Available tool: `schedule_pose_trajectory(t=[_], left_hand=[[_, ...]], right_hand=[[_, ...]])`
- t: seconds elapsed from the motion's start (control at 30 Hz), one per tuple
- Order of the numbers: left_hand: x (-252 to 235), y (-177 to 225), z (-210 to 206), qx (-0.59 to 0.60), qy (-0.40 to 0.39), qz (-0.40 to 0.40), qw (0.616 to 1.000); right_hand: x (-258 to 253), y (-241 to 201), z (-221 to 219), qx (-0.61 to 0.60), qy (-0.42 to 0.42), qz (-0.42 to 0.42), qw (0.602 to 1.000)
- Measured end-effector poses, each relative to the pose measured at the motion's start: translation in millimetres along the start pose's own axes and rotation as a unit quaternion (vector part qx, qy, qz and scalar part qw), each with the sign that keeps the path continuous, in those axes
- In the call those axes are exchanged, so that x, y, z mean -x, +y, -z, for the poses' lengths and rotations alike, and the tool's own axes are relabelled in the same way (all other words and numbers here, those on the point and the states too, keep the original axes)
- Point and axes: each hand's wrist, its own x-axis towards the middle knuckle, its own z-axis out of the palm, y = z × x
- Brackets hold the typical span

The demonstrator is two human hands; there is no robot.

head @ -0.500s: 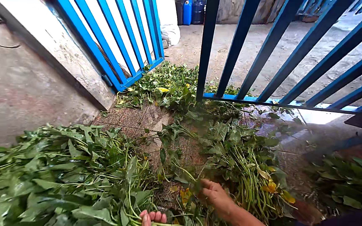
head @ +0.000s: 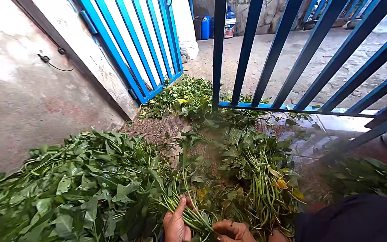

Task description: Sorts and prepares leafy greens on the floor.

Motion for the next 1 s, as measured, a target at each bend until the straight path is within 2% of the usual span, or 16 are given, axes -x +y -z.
schedule_pose_trajectory(t=[0.2, 0.4, 0.5, 0.57, 0.63, 0.73, 0.8, 0.87, 1.0], left_hand=[[3, 5, 9, 0.015, -0.05, 0.008, 0.999], [12, 6, 13, -0.009, -0.137, -0.018, 0.99], [17, 4, 13, -0.007, -0.199, -0.024, 0.98], [19, 4, 13, -0.001, -0.255, -0.028, 0.966], [22, 4, 13, -0.002, -0.304, -0.04, 0.952], [27, 4, 11, -0.005, -0.336, -0.071, 0.939], [30, 5, 10, 0.002, -0.338, -0.074, 0.938], [30, 5, 10, 0.007, -0.341, -0.07, 0.938], [31, 2, 8, -0.002, -0.335, -0.075, 0.939]], right_hand=[[2, 3, 8, 0.035, -0.034, 0.036, 0.998], [-6, -19, 31, 0.087, -0.105, -0.052, 0.989], [-12, -34, 31, 0.108, -0.144, -0.052, 0.982], [-15, -43, 24, 0.161, -0.101, -0.029, 0.981], [-18, -47, 13, 0.18, 0.006, 0.014, 0.983], [-28, -55, -3, 0.091, 0.157, 0.043, 0.982], [-34, -62, -11, 0.057, 0.23, 0.055, 0.97], [-38, -66, -14, 0.075, 0.254, 0.083, 0.961], [-42, -66, -8, 0.148, 0.199, 0.135, 0.959]])
